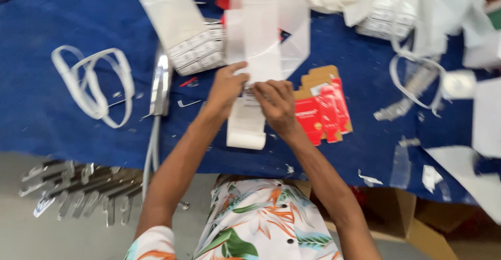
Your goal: The person applies adhesive labels from a roll onto small red cardboard boxes. They tear off each label, place it on a box, and then drop the labeled box into a larger cardboard carton on the floor. The process is repeated for multiple boxes.
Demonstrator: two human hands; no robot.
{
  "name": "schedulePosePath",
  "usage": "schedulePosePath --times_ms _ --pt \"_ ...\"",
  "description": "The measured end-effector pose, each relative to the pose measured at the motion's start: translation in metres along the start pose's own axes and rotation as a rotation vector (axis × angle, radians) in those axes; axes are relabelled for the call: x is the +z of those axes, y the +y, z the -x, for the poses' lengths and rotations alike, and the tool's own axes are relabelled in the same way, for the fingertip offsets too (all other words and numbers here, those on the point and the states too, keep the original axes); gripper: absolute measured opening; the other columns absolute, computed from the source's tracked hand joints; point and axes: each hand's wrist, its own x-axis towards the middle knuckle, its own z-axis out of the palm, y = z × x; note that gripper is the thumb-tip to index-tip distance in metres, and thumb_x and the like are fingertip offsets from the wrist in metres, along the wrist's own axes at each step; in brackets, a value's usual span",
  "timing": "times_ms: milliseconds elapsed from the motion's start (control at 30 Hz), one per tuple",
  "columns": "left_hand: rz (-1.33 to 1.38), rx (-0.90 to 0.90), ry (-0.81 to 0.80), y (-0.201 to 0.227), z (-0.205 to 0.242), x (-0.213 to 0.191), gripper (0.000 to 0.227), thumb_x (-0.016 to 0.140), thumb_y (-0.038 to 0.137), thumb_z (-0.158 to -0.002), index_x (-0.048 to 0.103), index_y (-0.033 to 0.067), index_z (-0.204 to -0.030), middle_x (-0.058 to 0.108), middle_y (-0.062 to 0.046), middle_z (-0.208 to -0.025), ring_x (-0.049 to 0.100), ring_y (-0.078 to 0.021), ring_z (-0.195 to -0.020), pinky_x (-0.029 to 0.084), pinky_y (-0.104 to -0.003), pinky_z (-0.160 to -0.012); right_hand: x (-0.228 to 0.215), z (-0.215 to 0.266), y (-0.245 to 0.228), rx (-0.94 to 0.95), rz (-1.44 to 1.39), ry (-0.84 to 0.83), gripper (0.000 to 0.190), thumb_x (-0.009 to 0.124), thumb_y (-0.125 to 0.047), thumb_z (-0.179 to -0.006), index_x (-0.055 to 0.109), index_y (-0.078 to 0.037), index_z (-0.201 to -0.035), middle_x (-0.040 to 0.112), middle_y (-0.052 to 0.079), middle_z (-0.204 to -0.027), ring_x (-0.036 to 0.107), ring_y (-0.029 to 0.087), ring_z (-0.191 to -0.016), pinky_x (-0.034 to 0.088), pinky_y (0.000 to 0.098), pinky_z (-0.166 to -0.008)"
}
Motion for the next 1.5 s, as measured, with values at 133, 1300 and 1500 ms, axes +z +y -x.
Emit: schedulePosePath --times_ms 133,1300,1500 --pt "0.193 -0.002 -0.041 0.013 0.0 0.008 0.049 0.068 0.009 -0.095 0.061 -0.0098 -0.139 0.07 -0.011 -0.099 0.062 -0.0143 -0.081 0.05 -0.026 -0.067 -0.029 -0.03 -0.013 0.094 -0.101 0.046 0.02 0.082 -0.003 -0.085 0.077 -0.006 -0.104 0.071 0.003 -0.108 0.063 0.02 -0.105 0.046 0.0393 -0.089" --pt "-1.056 0.523 -0.287 -0.003 0.076 0.161 0.108 0.099 0.019 -0.051 0.044 0.0047 -0.144 0.046 -0.016 -0.134 0.042 -0.0347 -0.13 0.039 -0.055 -0.1 -0.163 0.115 0.077 0.968 0.154 -0.717 0.059 0.097 -0.035 -0.055 0.063 -0.003 -0.091 0.063 0.016 -0.101 0.064 0.036 -0.093 0.052 0.0462 -0.079" --pt "-0.875 0.626 -0.305 0.012 0.08 0.164 0.093 0.088 0.002 -0.064 0.047 0.0061 -0.147 0.049 -0.017 -0.13 0.046 -0.0365 -0.123 0.046 -0.046 -0.101 -0.18 0.105 0.042 1.273 -0.06 -0.369 0.051 0.096 -0.028 -0.068 0.062 -0.001 -0.094 0.066 0.014 -0.097 0.065 0.024 -0.088 0.053 0.0366 -0.077"
